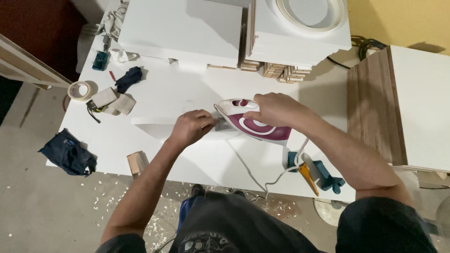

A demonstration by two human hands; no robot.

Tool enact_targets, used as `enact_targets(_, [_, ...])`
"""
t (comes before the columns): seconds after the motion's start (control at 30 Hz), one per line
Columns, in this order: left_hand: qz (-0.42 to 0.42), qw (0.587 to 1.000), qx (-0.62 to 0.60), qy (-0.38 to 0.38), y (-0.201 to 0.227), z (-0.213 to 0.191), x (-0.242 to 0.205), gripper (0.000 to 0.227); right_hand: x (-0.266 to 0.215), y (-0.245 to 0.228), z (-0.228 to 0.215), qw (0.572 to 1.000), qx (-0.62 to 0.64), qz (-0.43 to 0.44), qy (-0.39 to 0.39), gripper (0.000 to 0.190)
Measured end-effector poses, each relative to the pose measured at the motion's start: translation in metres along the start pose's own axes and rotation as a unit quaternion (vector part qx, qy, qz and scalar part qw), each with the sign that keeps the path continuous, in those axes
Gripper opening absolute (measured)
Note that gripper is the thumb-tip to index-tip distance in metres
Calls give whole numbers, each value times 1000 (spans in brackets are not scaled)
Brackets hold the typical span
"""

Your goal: The person places a white board on a workbench and aligns a strip of edge banding along its edge. They use a household iron to heat and adhere the banding to the board. Afterward, they use a sanding block to smooth the edge of the board.

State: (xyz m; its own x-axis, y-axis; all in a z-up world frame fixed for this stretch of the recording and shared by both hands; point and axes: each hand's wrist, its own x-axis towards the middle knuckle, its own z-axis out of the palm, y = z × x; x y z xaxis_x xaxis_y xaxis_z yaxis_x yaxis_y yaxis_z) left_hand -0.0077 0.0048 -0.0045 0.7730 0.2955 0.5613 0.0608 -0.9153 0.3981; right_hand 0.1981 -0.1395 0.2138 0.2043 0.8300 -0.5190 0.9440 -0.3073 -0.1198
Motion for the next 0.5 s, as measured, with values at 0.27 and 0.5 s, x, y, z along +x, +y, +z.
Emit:
enact_targets(0.27, [-9,999,32,-3,1,1,-2,10,-29,76,14,997,-14,76,8,66])
enact_targets(0.5, [-26,999,24,-10,2,-2,-1,9,-53,140,22,992,5,129,9,67])
